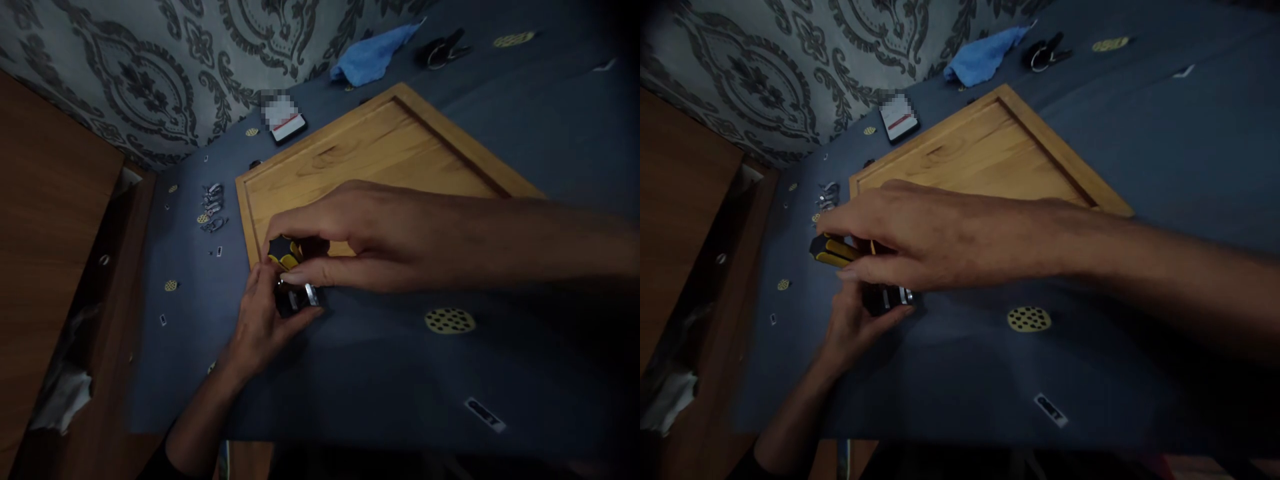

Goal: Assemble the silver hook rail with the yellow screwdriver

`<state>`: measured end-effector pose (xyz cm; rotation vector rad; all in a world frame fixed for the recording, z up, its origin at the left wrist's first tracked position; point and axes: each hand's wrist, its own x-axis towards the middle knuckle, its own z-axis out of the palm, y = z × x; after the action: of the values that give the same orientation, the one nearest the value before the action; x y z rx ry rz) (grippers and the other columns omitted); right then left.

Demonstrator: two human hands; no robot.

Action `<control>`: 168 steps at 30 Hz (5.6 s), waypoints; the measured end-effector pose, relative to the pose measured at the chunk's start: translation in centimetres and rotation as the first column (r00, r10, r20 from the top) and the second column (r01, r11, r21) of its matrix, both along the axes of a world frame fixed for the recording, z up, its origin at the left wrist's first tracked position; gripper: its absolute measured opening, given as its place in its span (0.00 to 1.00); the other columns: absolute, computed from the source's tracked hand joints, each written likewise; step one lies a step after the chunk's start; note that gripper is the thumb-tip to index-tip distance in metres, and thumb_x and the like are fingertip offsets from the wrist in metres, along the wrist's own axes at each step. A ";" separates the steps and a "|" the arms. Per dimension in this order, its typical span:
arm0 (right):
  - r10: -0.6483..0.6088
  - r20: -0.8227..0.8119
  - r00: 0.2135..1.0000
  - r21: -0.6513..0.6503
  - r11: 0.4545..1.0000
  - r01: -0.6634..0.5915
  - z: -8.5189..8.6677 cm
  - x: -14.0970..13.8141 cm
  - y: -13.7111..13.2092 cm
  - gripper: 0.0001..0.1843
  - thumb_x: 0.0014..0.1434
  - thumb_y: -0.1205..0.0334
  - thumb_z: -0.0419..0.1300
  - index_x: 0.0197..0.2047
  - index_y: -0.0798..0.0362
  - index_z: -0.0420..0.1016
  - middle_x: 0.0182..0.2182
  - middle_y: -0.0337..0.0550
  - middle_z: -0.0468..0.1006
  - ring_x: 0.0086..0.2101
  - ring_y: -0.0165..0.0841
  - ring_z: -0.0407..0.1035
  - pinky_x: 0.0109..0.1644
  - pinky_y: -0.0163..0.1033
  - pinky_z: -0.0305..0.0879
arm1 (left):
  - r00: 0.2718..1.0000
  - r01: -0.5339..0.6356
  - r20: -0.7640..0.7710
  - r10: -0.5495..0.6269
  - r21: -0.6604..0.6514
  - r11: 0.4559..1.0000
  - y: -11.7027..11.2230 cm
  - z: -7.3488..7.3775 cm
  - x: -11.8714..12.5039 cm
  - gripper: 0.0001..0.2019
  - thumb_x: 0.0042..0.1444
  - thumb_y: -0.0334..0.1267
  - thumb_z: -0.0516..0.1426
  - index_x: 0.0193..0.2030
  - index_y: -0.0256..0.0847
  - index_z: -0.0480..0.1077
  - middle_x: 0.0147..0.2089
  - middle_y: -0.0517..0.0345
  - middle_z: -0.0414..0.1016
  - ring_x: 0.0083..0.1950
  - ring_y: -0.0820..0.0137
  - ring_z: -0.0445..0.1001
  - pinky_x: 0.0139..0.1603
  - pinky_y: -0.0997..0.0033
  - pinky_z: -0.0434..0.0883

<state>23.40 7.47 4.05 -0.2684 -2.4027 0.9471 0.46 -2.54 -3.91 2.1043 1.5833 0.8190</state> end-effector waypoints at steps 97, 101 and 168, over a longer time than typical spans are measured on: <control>-0.310 -0.134 0.941 0.169 0.929 0.330 -1.3 -1.7 -2.2 0.13 0.77 0.58 0.57 0.38 0.52 0.68 0.31 0.33 0.73 0.32 0.27 0.66 0.39 0.38 0.61 | 0.999 0.024 0.028 -0.023 -0.002 1.000 0.1 0.2 -0.1 0.22 0.59 0.53 0.71 0.52 0.43 0.73 0.48 0.49 0.79 0.51 0.53 0.81 0.49 0.50 0.83; -0.298 -0.135 0.945 0.174 0.932 0.319 -1.3 -1.8 -2.4 0.13 0.76 0.58 0.59 0.37 0.51 0.66 0.32 0.33 0.73 0.31 0.27 0.66 0.38 0.37 0.61 | 0.999 0.041 0.015 -0.042 0.036 0.999 0.2 0.2 -0.1 0.21 0.61 0.53 0.69 0.51 0.42 0.73 0.47 0.50 0.80 0.50 0.54 0.81 0.49 0.51 0.82; -0.167 -0.140 0.976 0.138 0.973 0.186 -0.8 -1.4 -1.4 0.16 0.74 0.64 0.63 0.33 0.52 0.65 0.27 0.31 0.66 0.29 0.26 0.61 0.35 0.36 0.54 | 0.996 0.083 -0.026 -0.081 0.116 0.990 0.2 -0.3 -0.3 0.22 0.62 0.52 0.70 0.55 0.46 0.70 0.47 0.52 0.79 0.50 0.55 0.81 0.46 0.54 0.83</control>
<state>21.97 6.04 3.20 -0.3481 -2.2753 0.6781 0.16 -2.32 -4.19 2.2504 1.4811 0.8840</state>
